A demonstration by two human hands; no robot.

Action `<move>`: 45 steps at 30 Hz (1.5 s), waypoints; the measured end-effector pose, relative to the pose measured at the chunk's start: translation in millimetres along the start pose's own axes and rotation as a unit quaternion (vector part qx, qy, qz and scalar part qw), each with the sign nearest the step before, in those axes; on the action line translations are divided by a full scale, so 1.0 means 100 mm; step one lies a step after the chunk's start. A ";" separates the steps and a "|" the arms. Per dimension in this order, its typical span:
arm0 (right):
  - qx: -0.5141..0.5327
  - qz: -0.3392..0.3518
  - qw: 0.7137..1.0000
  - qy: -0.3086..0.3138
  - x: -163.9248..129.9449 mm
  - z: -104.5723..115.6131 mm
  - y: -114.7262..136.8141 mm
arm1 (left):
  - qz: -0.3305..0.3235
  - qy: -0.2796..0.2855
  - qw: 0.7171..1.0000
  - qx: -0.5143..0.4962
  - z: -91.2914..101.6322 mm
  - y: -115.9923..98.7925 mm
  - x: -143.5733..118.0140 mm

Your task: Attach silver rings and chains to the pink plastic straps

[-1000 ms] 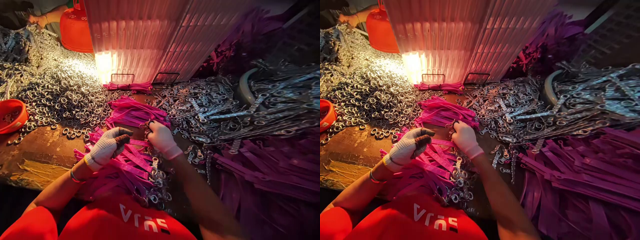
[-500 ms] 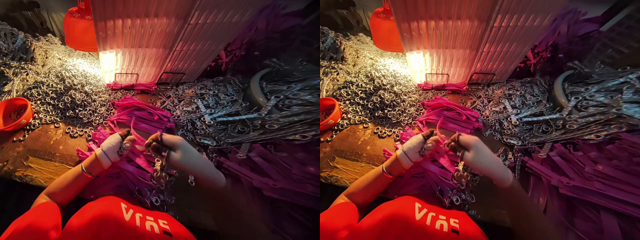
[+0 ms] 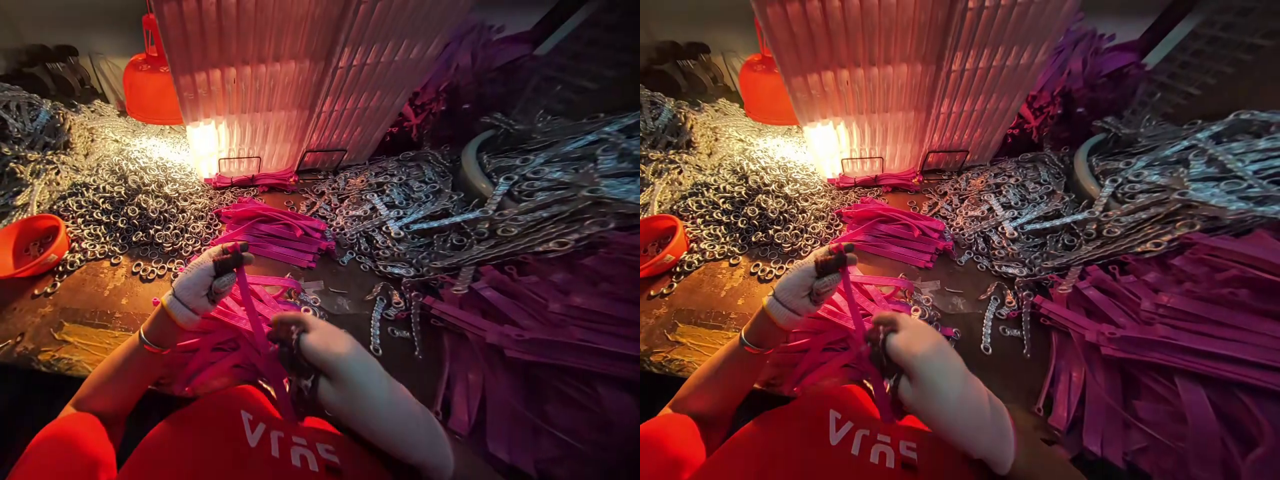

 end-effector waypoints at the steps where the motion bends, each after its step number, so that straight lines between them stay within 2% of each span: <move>1: 0.003 -0.001 0.999 -0.036 0.04 0.08 0.00 | -0.015 0.003 1.000 0.025 -0.04 0.00 -0.04; 4: -0.028 -0.014 0.996 -0.079 0.18 0.20 -0.03 | -0.034 0.019 0.994 0.102 -0.17 0.08 -0.15; 6: -0.106 -0.035 0.991 -0.079 0.27 0.20 -0.07 | -0.041 0.025 0.988 0.146 -0.21 0.15 -0.20; 9: -0.240 -0.057 0.967 -0.058 0.35 0.14 -0.10 | -0.047 0.040 0.975 0.214 -0.23 0.20 -0.25; 11: -0.300 -0.046 0.951 -0.053 0.37 0.09 -0.08 | -0.044 0.049 0.964 0.259 -0.24 0.21 -0.27; 15: -0.373 0.022 0.926 -0.048 0.34 0.02 0.02 | -0.035 0.091 0.941 0.324 -0.30 0.21 -0.28; 18: -0.397 0.049 0.916 -0.030 0.29 -0.07 0.01 | -0.089 0.138 0.892 0.421 -0.39 0.20 -0.28; 20: -0.398 0.041 0.916 -0.019 0.25 -0.12 -0.06 | -0.154 0.142 0.843 0.495 -0.43 0.20 -0.28; 22: -0.387 0.015 0.922 -0.020 0.21 -0.14 -0.13 | -0.188 0.139 0.814 0.532 -0.44 0.23 -0.27; 24: -0.361 -0.014 0.932 -0.031 0.17 -0.11 -0.18 | -0.172 0.157 0.825 0.515 -0.43 0.30 -0.26; 26: -0.323 -0.033 0.946 -0.027 0.16 -0.06 -0.20 | -0.130 0.164 0.863 0.459 -0.40 0.35 -0.24; 28: -0.295 -0.056 0.954 0.013 0.18 -0.03 -0.20 | -0.106 0.140 0.892 0.416 -0.36 0.37 -0.24; 29: -0.289 -0.076 0.953 0.045 0.19 -0.03 -0.21 | -0.107 0.126 0.896 0.413 -0.35 0.37 -0.24; 32: -0.299 -0.152 0.933 0.128 0.21 -0.05 -0.28 | -0.139 0.113 0.867 0.464 -0.36 0.38 -0.28; 35: -0.312 -0.149 0.925 0.157 0.19 -0.15 -0.31 | -0.164 0.102 0.830 0.523 -0.35 0.41 -0.30; 37: -0.332 -0.102 0.927 0.144 0.15 -0.23 -0.30 | -0.176 0.105 0.813 0.545 -0.36 0.42 -0.31; 40: -0.365 -0.044 0.925 0.093 0.08 -0.29 -0.30 | -0.193 0.127 0.801 0.552 -0.41 0.43 -0.30; 43: -0.381 -0.004 0.924 0.041 0.04 -0.26 -0.29 | -0.201 0.139 0.795 0.555 -0.51 0.35 -0.32; 45: -0.377 0.032 0.926 0.005 0.03 -0.18 -0.24 | -0.177 0.166 0.791 0.562 -0.58 0.26 -0.37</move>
Point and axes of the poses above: each hand's wrist, its own x-axis towards the middle knuckle, its own z-axis out of the back of the hand, y = z × x, the point moved 6 cm from there along x, towards the middle knuckle, and after that the axes turned 2 degrees about z, right-handed, at the moved point
